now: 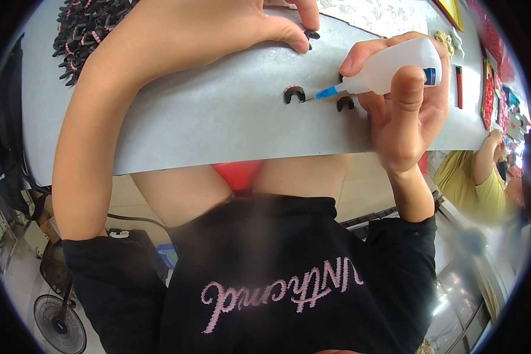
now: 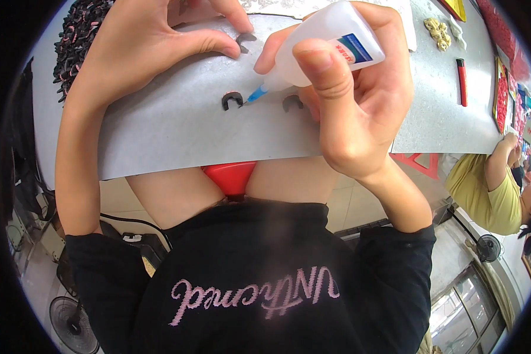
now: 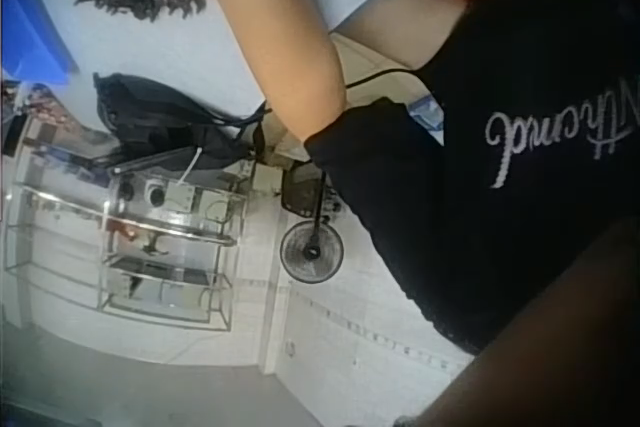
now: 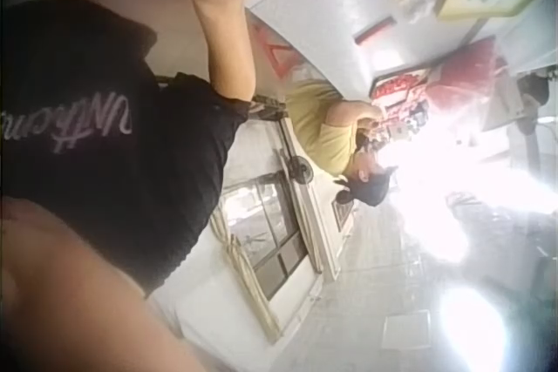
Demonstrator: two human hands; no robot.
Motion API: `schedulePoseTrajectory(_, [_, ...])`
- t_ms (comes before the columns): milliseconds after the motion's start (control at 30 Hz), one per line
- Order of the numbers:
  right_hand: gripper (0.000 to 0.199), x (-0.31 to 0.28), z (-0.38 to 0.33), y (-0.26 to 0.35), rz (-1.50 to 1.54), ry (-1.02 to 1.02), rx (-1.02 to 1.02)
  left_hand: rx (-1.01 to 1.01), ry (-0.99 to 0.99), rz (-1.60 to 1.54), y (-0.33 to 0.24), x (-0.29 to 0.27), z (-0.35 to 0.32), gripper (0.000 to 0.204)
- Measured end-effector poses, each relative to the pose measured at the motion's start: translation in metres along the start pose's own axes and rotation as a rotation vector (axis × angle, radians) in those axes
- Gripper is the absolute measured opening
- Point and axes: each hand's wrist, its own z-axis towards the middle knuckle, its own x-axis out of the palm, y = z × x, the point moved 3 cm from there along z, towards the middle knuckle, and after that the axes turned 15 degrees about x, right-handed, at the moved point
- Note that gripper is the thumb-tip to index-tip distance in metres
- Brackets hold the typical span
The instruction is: Applying glue to black components and attaching them to small yellow toy heads at a factory workbench.
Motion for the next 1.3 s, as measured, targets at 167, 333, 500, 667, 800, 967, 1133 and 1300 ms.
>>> schedulePoseTrajectory(167, [0.043, -0.008, -0.003, -0.001, 0.107, -0.016, 0.054, -0.111, 0.023, -0.096, -0.014, -0.008, 0.015, 0.043])
schedulePoseTrajectory(333, [0.044, -0.027, -0.010, 0.004, 0.099, -0.038, 0.068, -0.193, 0.072, -0.071, -0.008, -0.004, 0.019, 0.044])
schedulePoseTrajectory(500, [0.034, -0.036, -0.018, -0.013, 0.245, -0.115, 0.129, -0.242, 0.081, -0.055, -0.019, -0.007, 0.021, 0.045])
schedulePoseTrajectory(667, [0.032, -0.034, -0.017, -0.014, 0.226, -0.139, 0.094, -0.253, 0.024, -0.135, -0.022, -0.005, 0.021, 0.047])
schedulePoseTrajectory(800, [0.036, -0.033, -0.018, -0.016, 0.148, -0.127, 0.129, -0.260, 0.012, -0.142, -0.023, -0.005, 0.022, 0.047])
schedulePoseTrajectory(967, [0.037, -0.031, -0.018, -0.013, 0.104, -0.116, 0.145, -0.240, 0.025, -0.104, -0.022, -0.005, 0.022, 0.047])
schedulePoseTrajectory(1133, [0.038, -0.030, -0.018, -0.013, 0.105, -0.123, 0.158, -0.235, 0.028, -0.106, -0.021, -0.005, 0.022, 0.047])
schedulePoseTrajectory(1300, [0.038, -0.030, -0.017, -0.012, 0.089, -0.128, 0.166, -0.275, 0.020, -0.061, -0.023, -0.001, 0.025, 0.048])
